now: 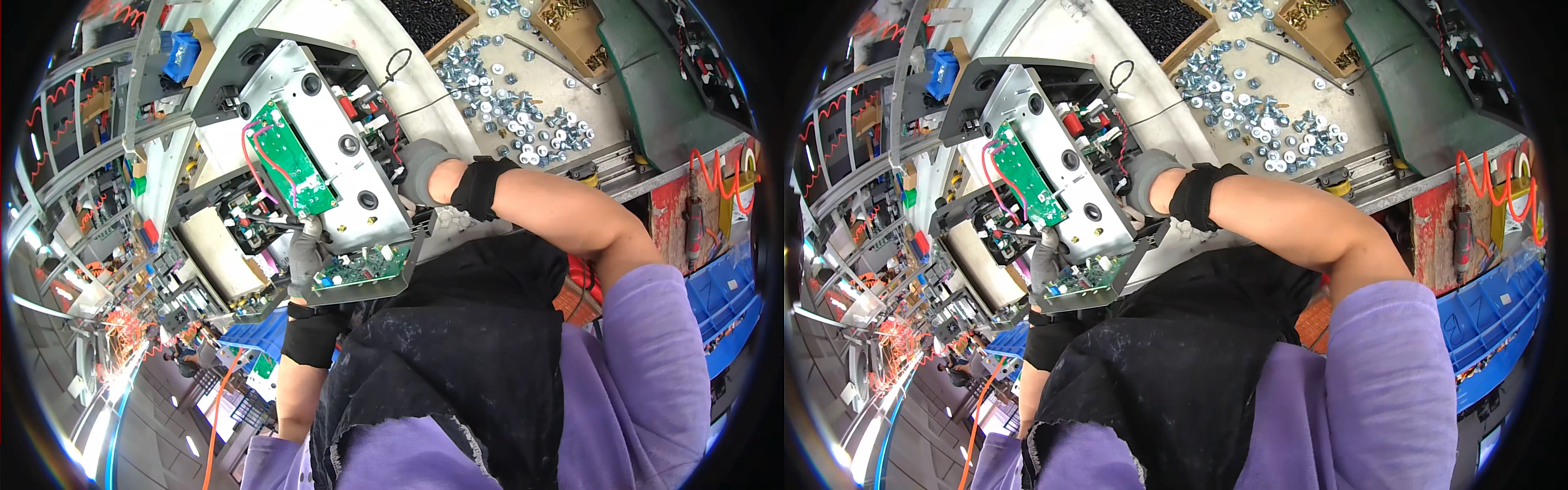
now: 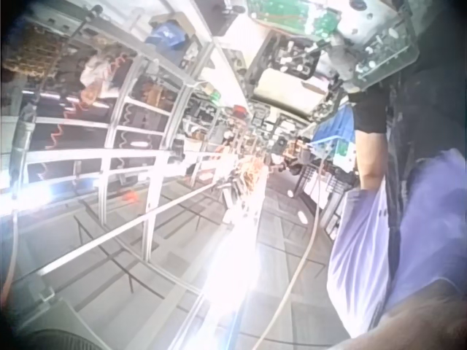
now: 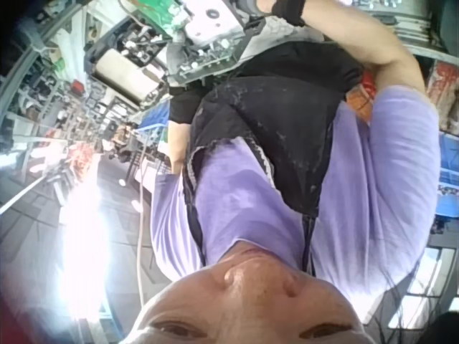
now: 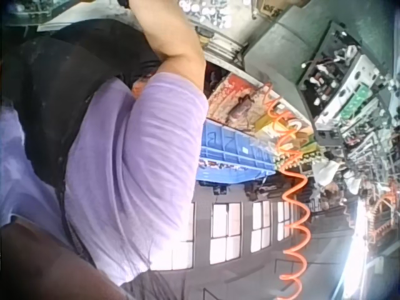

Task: Assemble and wire electrical components into metal housings using an electric screwdriver.

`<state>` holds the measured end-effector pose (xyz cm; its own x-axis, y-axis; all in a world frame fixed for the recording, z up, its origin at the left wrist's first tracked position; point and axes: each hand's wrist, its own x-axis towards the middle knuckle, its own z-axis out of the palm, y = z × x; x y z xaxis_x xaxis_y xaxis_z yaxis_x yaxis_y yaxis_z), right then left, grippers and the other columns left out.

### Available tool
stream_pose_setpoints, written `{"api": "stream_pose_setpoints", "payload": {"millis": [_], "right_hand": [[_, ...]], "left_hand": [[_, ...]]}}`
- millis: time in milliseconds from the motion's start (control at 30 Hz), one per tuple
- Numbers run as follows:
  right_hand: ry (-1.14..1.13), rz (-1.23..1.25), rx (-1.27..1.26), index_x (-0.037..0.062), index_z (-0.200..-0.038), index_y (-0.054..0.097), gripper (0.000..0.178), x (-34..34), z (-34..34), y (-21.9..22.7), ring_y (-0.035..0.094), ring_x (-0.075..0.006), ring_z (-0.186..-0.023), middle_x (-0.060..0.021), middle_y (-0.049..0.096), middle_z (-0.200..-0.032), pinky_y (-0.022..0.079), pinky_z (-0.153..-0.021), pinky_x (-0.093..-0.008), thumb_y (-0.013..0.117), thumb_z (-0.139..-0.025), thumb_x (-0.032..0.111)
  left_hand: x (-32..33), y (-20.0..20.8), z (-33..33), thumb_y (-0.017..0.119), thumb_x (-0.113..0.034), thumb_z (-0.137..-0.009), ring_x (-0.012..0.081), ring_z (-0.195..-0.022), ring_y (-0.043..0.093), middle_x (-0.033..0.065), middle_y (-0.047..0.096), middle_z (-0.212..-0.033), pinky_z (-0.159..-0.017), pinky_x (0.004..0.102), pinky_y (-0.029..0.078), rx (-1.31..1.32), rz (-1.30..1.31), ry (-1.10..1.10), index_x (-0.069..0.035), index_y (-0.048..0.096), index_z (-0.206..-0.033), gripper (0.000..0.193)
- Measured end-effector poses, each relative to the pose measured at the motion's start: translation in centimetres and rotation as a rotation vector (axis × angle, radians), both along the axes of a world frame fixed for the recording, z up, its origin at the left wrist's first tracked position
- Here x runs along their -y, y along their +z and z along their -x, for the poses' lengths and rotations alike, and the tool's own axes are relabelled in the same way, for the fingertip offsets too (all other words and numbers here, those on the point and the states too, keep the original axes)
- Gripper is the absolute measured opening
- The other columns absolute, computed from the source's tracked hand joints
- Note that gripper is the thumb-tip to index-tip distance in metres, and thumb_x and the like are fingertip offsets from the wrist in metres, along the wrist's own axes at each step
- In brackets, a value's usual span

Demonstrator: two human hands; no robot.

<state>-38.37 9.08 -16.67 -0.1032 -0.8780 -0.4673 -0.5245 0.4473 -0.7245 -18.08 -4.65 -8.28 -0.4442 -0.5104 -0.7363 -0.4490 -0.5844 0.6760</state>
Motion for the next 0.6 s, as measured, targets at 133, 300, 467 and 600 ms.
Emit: {"api": "stream_pose_setpoints", "payload": {"millis": [133, 300, 467, 600], "right_hand": [[0.162, 0.090, -0.060, 0.0018, -0.085, 0.071, 0.021, 0.1, 0.3, -0.9, 0.066, -0.0346, -0.079, -0.0198, 0.067, -0.085, 0.052, -0.069, -0.0404, 0.059, -0.073, 0.014], [-0.225, 0.129, 0.057, 0.0046, -0.082, 0.070, 0.022, -1.1, -0.6, -0.7, 0.065, -0.0364, -0.083, -0.0204, 0.066, -0.085, 0.051, -0.074, -0.0428, 0.057, -0.075, 0.022], [0.107, 0.018, 0.049, 0.0061, -0.093, 0.068, 0.028, -2.4, 3.3, 2.7, 0.064, -0.0351, -0.087, -0.0198, 0.066, -0.092, 0.050, -0.077, -0.0420, 0.057, -0.080, 0.028], [0.004, -0.018, -0.124, 0.0078, -0.103, 0.065, 0.026, -1.0, 10.8, 4.1, 0.063, -0.0353, -0.088, -0.0186, 0.066, -0.096, 0.050, -0.079, -0.0416, 0.054, -0.082, 0.018]], "left_hand": [[-0.9, 0.0, 0.4, 0.058, -0.037, -0.092, 0.0159, -0.072, 0.062, 0.0093, 0.063, -0.088, -0.062, 0.0281, 0.051, 0.024, 0.047, 0.084, 0.002, 0.058, -0.108, 0.042], [-2.3, 2.1, 1.2, 0.053, -0.032, -0.095, 0.0195, -0.088, 0.063, 0.0099, 0.059, -0.103, -0.076, 0.0342, 0.054, -0.086, -0.068, 0.093, -0.001, 0.045, -0.119, 0.041], [-2.9, 4.3, -0.6, 0.047, -0.029, -0.096, 0.0105, -0.082, 0.054, 0.0040, 0.055, -0.093, -0.074, 0.0251, 0.046, 0.085, 0.226, -0.229, -0.001, 0.044, -0.127, 0.042], [-3.1, 2.8, -3.3, 0.059, -0.006, -0.086, 0.0192, -0.105, 0.057, 0.0115, 0.055, -0.120, -0.085, 0.0313, 0.048, -0.059, 0.031, -0.204, 0.000, 0.038, -0.137, 0.055]]}}
